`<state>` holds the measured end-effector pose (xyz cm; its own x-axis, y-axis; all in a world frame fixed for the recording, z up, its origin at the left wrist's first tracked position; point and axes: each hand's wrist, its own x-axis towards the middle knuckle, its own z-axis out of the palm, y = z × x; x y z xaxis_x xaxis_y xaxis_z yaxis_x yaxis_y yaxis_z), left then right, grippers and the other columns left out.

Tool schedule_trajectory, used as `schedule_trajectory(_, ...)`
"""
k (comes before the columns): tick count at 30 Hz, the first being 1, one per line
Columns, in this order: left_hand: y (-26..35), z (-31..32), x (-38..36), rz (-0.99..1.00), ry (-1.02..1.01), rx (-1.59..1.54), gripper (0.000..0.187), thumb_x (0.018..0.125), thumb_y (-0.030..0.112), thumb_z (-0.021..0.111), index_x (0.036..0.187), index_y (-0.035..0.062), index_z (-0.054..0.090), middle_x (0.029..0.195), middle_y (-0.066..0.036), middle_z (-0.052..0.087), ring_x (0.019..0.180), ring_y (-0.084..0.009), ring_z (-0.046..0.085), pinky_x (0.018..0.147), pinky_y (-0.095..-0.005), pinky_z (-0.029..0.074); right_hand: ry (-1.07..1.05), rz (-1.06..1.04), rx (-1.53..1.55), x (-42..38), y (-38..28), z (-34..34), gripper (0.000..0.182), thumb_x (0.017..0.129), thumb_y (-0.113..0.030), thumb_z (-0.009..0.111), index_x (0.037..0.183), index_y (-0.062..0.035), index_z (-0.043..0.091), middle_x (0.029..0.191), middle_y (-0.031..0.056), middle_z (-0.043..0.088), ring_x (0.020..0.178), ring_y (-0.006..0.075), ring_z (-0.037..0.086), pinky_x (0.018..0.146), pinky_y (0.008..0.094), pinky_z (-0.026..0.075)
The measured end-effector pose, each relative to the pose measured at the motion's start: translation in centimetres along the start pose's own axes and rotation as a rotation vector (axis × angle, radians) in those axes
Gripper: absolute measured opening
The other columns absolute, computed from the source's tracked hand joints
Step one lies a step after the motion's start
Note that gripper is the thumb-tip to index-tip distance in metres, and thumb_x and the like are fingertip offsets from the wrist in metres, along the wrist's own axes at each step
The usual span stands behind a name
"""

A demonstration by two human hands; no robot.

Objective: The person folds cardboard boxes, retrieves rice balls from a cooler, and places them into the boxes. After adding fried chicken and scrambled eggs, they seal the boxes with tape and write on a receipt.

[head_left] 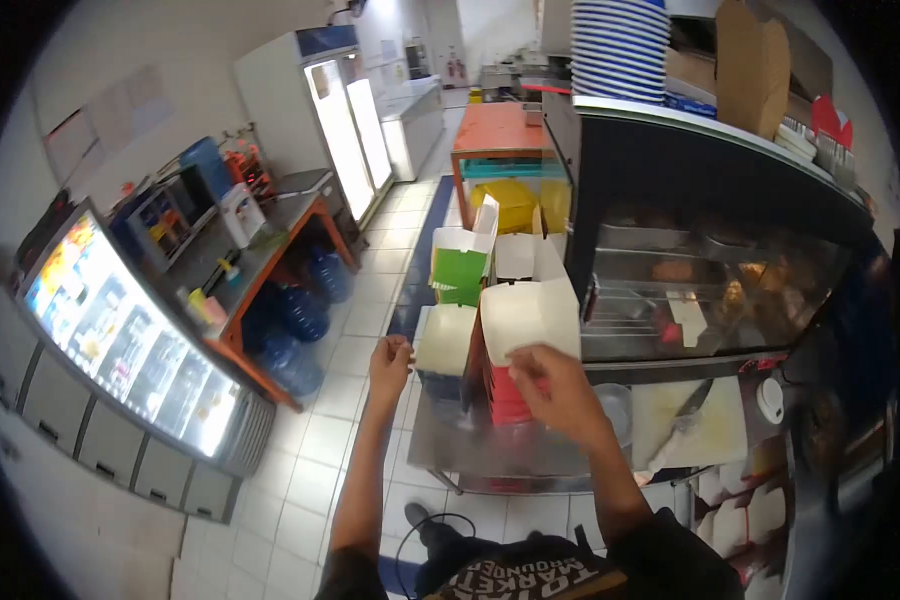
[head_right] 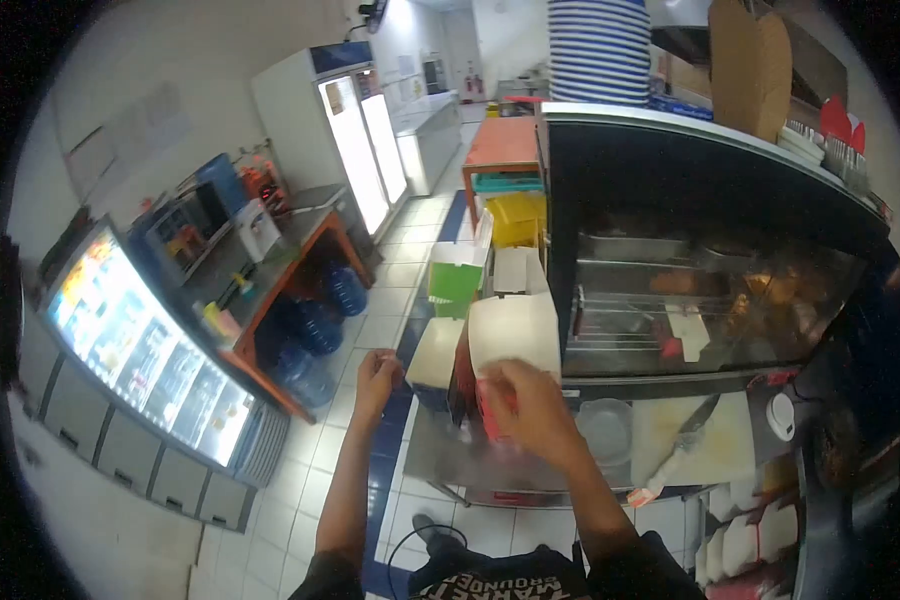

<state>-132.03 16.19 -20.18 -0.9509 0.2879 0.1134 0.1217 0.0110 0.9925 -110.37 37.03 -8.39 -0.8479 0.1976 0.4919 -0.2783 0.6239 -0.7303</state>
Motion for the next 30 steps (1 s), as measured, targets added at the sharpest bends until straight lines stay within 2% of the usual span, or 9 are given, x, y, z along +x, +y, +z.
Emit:
schedule_trajectory(6,-2.9,4.8,19.4,0.076,-0.154,0.192,0.046,0.091,0.034,0.062,0.123,0.0028,0.052,0.108,-0.014,0.062,0.096,-0.0215,0.061,0.075,-0.0355,0.053,0.33,0.125,-0.496,13.4,3.4,3.6,0.023,0.092,-0.012,0.054,0.106,0.0042,0.061,0.099,0.0243,0.066,0.091,0.0378,0.065,0.083,0.0458,0.051)
schedule_trajectory(10,-3.8,7.5,25.6,-0.302,-0.33,0.003,0.094,0.078,0.057,0.067,0.146,0.0047,0.029,0.138,-0.021,0.041,0.129,-0.0371,0.042,0.092,-0.055,0.046,0.326,0.355,-0.749,19.8,8.0,4.1,0.024,0.091,-0.012,0.053,0.106,0.0042,0.062,0.103,0.0258,0.064,0.094,0.0398,0.065,0.083,0.0471,0.052)
schedule_trajectory(13,-4.0,8.1,25.7,-0.463,-0.425,-0.194,0.089,0.077,0.057,0.066,0.143,0.0068,0.035,0.133,-0.018,0.048,0.122,-0.0361,0.049,0.09,-0.0526,0.048,0.281,0.612,-0.925,22.9,12.9,4.9,0.025,0.088,-0.009,0.052,0.106,0.0034,0.064,0.106,0.0264,0.064,0.097,0.0394,0.066,0.084,0.046,0.054)
schedule_trajectory(15,-4.1,8.0,26.4,-0.546,-0.551,-0.47,0.061,0.084,0.042,0.064,0.129,0.0043,0.046,0.117,-0.014,0.057,0.103,-0.0235,0.06,0.086,-0.0359,0.053,0.185,0.672,-1.172,24.5,16.2,5.3,0.026,0.086,-0.008,0.054,0.106,0.0028,0.066,0.109,0.0255,0.065,0.098,0.037,0.067,0.083,0.0443,0.055)
schedule_trajectory(18,-3.8,6.5,28.6,-0.583,-0.682,-0.366,0.055,0.083,0.043,0.062,0.126,0.0105,0.05,0.111,-0.009,0.06,0.094,-0.0226,0.062,0.08,-0.0348,0.053,-0.013,0.807,-1.14,26.9,19.7,4.7,0.027,0.084,-0.008,0.056,0.106,0.0047,0.067,0.11,0.0262,0.065,0.098,0.0361,0.068,0.083,0.0422,0.056)
schedule_trajectory(25,-5.5,6.1,33.6,-0.642,-0.708,-0.256,0.059,0.078,0.047,0.067,0.123,0.0151,0.047,0.076,0.002,0.051,0.056,-0.0095,0.046,0.052,-0.0297,0.038,-0.132,0.922,-1.062,30.0,22.6,4.2,0.024,0.085,-0.009,0.057,0.1,0.0024,0.071,0.112,0.026,0.064,0.098,0.0368,0.068,0.082,0.0417,0.056)
schedule_trajectory(26,-5.2,6.2,33.7,-0.645,-0.731,-0.27,0.059,0.078,0.047,0.067,0.123,0.0151,0.047,0.076,0.002,0.051,0.056,-0.0095,0.046,0.052,-0.0297,0.038,0.087,0.914,-1.107,30.0,26.8,4.2,0.023,0.086,-0.01,0.056,0.1,0.0015,0.071,0.111,0.0249,0.065,0.097,0.0374,0.068,0.081,0.0422,0.057)
schedule_trajectory(28,-5.0,6.1,34.1,-0.565,-0.814,-0.216,0.073,0.079,0.054,0.065,0.136,0.016,0.04,0.121,-0.012,0.052,0.11,-0.029,0.052,0.089,-0.047,0.044,0.32,0.919,-1.164,30.5,28.4,3.9,0.023,0.087,-0.01,0.055,0.1,0.0006,0.07,0.109,0.0238,0.066,0.096,0.038,0.068,0.079,0.0427,0.057)
schedule_trajectory(30,-5.4,6.1,33.2,-0.546,-0.828,-0.261,0.073,0.081,0.055,0.063,0.138,0.0176,0.036,0.128,-0.011,0.049,0.117,-0.0285,0.049,0.093,-0.0488,0.041,0.035,0.615,-1.445,31.0,24.3,4.4,0.022,0.088,-0.013,0.055,0.099,0.0011,0.067,0.1,0.0243,0.068,0.092,0.0397,0.068,0.076,0.0451,0.057)
